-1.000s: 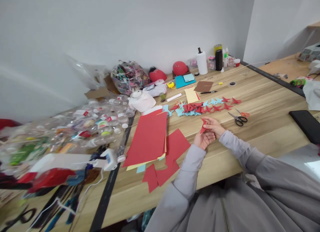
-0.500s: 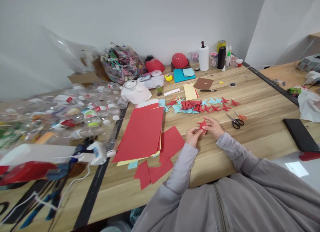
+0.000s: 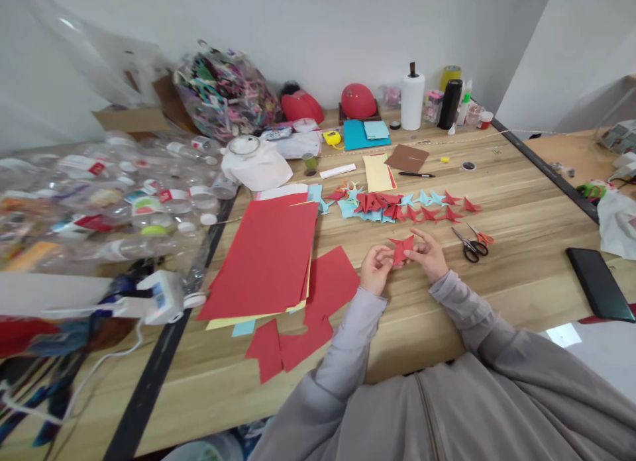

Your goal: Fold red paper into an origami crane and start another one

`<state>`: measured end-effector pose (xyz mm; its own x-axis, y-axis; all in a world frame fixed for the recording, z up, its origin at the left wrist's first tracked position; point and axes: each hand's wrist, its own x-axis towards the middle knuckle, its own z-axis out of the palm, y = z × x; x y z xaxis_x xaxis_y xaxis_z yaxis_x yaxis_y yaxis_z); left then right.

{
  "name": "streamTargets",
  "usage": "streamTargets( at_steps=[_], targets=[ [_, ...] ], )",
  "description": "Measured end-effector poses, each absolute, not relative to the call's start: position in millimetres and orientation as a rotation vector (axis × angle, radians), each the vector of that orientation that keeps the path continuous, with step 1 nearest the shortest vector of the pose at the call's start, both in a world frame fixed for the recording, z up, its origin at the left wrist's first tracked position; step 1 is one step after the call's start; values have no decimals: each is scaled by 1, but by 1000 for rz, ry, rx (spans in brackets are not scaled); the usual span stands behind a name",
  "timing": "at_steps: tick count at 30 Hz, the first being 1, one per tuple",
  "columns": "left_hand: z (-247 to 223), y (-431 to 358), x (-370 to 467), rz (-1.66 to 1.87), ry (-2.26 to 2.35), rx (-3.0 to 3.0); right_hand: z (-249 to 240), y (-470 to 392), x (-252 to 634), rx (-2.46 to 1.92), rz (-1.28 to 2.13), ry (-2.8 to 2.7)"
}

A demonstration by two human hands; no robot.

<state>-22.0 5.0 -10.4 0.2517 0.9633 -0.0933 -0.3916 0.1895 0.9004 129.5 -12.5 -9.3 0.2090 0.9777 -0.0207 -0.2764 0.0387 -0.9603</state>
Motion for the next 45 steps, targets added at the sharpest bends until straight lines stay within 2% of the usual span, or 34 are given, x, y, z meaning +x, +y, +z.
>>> streamTargets(
  at_steps=[7, 15, 27, 39, 45],
  targets=[
    [-3, 2, -24, 1062, 706, 1152, -15, -12, 128, -1013, 1236, -798],
    [0, 2, -22, 1150, 907, 1304, -21, -12, 129, -1020, 1186, -876],
    [-12, 5, -18, 1107, 974, 1010, -13, -16, 127, -1070, 1263, -1002],
    [-7, 7, -26, 977, 890, 1136, -12, -16, 132, -1068, 1447, -957],
    [-6, 10, -31, 948, 898, 1120, -9, -16, 131, -1056, 1417, -1002]
  ],
)
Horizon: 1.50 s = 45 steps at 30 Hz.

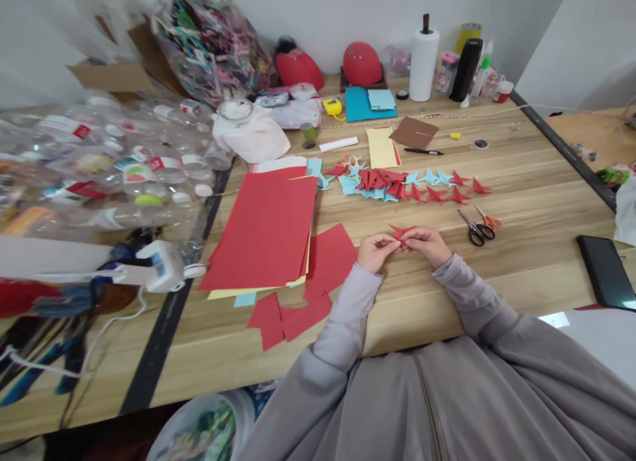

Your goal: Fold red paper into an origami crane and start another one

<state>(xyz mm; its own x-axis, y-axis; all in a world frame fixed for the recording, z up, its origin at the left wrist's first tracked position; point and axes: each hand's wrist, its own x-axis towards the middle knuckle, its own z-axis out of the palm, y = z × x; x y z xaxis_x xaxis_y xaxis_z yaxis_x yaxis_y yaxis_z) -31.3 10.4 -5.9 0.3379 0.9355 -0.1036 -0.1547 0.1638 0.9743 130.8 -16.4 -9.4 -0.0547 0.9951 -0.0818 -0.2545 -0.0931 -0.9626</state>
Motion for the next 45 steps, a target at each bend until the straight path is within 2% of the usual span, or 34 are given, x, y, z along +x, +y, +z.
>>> streamTargets(
  at_steps=[15, 26, 45],
  targets=[
    [-9, 13, -35, 853, 895, 1179, -5, -17, 138, -1097, 1520, -1067],
    [-7, 12, -35, 726, 909, 829, -7, -15, 141, -1044, 1602, -1052],
    [-11, 15, -31, 800, 944, 825, -8, -14, 140, -1096, 1573, -1022]
  ],
)
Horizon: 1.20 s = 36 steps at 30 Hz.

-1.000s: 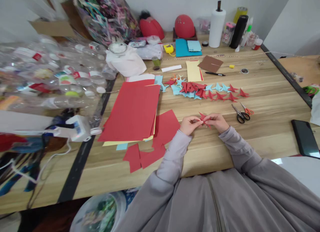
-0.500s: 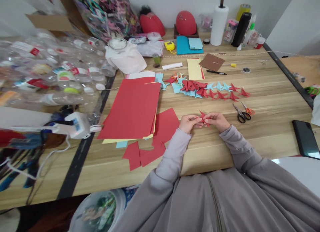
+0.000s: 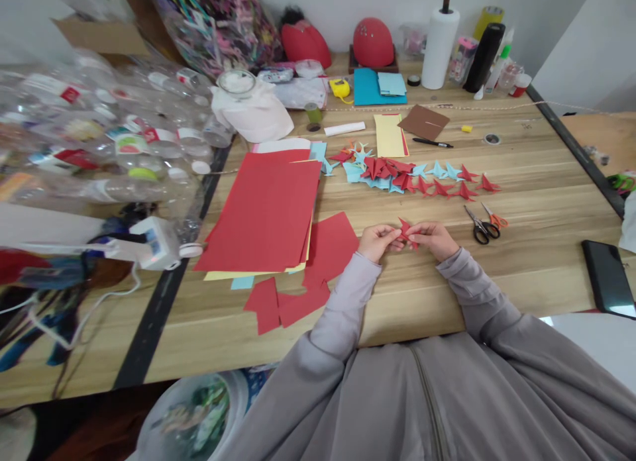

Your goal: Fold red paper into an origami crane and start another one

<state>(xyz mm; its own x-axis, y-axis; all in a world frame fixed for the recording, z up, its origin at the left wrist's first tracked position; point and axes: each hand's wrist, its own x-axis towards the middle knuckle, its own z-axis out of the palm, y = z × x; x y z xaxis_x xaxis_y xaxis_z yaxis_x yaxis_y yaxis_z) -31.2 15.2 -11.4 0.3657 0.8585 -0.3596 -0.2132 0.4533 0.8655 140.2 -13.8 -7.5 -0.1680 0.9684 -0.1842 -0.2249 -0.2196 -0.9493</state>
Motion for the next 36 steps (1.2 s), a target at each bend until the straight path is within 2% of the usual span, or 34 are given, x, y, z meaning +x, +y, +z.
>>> streamTargets(
  at_steps=[11, 36],
  targets=[
    [-10, 13, -26, 917, 981, 886, -8, -14, 139, -1112, 1573, -1031],
    [-5, 10, -25, 941, 940, 1005, -10, -14, 137, -1093, 1572, -978]
  ],
)
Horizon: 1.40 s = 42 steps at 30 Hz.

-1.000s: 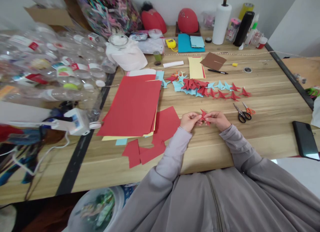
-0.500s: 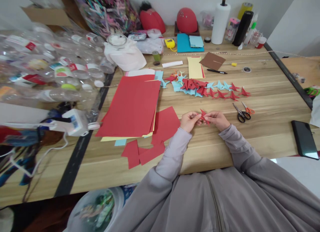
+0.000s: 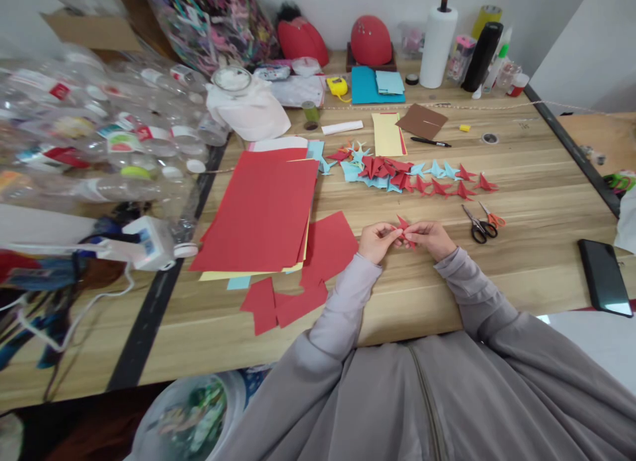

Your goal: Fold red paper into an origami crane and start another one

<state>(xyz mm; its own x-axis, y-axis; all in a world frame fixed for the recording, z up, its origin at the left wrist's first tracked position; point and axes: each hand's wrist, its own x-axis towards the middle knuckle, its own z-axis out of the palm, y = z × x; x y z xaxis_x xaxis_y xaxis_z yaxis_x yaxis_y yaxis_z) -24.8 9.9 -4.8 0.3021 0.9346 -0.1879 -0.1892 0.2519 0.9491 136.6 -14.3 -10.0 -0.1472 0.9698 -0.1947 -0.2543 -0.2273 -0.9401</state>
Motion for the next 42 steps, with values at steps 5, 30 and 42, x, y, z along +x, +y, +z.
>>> streamTargets(
  at_steps=[5, 30, 42],
  targets=[
    [-4, 9, -22, 973, 987, 992, -9, -14, 137, -1102, 1570, -998],
    [-10, 10, -22, 976, 960, 891, -9, -14, 136, -1070, 1552, -1014],
    [-11, 11, -20, 1008, 994, 902, -6, -14, 135, -1048, 1548, -1031]
  ],
)
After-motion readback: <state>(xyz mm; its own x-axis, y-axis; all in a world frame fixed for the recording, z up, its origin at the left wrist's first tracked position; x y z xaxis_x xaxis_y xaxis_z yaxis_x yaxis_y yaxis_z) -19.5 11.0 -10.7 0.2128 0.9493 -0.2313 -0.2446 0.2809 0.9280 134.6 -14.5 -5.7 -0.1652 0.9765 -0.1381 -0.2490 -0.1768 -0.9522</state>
